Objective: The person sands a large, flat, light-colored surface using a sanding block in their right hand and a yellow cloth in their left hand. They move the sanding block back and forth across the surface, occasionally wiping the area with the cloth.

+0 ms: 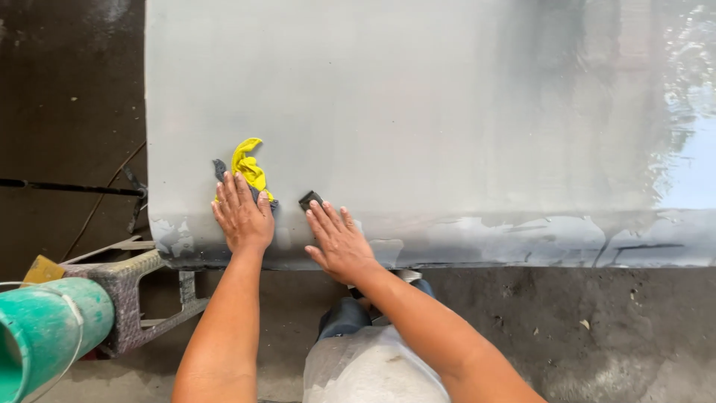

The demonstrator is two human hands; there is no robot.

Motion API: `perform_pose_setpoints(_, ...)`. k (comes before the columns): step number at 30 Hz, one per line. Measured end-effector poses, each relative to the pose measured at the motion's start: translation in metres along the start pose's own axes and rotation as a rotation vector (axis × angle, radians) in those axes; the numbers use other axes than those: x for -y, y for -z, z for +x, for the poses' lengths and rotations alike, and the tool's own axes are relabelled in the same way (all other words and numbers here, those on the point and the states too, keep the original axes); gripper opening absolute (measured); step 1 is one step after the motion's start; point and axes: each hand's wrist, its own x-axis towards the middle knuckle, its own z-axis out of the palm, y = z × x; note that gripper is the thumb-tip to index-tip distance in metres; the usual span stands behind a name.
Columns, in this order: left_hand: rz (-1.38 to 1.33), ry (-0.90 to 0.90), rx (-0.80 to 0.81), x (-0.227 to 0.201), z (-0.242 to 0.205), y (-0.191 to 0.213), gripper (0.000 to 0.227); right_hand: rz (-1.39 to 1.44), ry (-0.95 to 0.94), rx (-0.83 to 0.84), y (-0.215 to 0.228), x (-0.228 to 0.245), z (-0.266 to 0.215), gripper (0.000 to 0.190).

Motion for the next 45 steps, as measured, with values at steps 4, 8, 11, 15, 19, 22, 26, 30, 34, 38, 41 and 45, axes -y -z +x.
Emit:
perform_pose_setpoints(4, -0.022, -0.038, -0.030, 0.000, 0.001, -0.017, 0.073, -0.050, -0.090, -0.109, -0.010, -0.107, -0.087, 0.077)
perform_pose_setpoints(8, 0.005, -0.072, -0.111, -0.034, -0.015, -0.036, 0.075, -0.224, -0.466, -0.259, -0.020, -0.202, -0.190, 0.085)
perform_pose_setpoints(11, -0.004, -0.236, -0.130, -0.095, -0.028, -0.047, 0.075, -0.198, -0.580, -0.469, -0.022, -0.214, -0.199, 0.089)
perform_pose_setpoints(15, -0.037, -0.364, -0.039, -0.183, -0.054, -0.054, 0.074, 0.000, -0.424, -0.281, -0.035, -0.141, -0.145, 0.092)
perform_pose_setpoints(19, -0.048, -0.400, -0.030, -0.212, -0.054, -0.058, 0.071, 0.031, -0.216, -0.203, -0.036, -0.150, -0.156, 0.084)
perform_pose_setpoints(22, -0.014, -0.419, -0.087, -0.221, -0.055, -0.066, 0.076, -0.147, -0.372, -0.218, -0.014, -0.225, -0.217, 0.082)
perform_pose_setpoints(26, -0.034, -0.384, -0.052, -0.252, -0.062, -0.067, 0.077, -0.135, -0.816, -0.486, 0.017, -0.305, -0.287, 0.079)
perform_pose_setpoints(30, 0.004, -0.477, -0.029, -0.306, -0.067, -0.086, 0.077, -0.114, -0.718, -0.601, 0.006, -0.292, -0.259, 0.082)
perform_pose_setpoints(34, -0.001, -0.521, -0.013, -0.328, -0.071, -0.088, 0.076, 0.053, -0.390, -0.346, -0.005, -0.218, -0.217, 0.080)
perform_pose_setpoints(38, -0.015, -0.527, -0.004, -0.326, -0.070, -0.084, 0.076, -0.081, -0.366, -0.322, 0.010, -0.272, -0.250, 0.071)
perform_pose_setpoints(41, 0.001, -0.514, 0.003, -0.330, -0.071, -0.084, 0.075, -0.142, -0.677, -0.513, 0.034, -0.344, -0.294, 0.069)
perform_pose_setpoints(45, 0.009, -0.505, 0.010, -0.329, -0.073, -0.079, 0.076, -0.098, -0.779, -0.746, 0.023, -0.353, -0.281, 0.070)
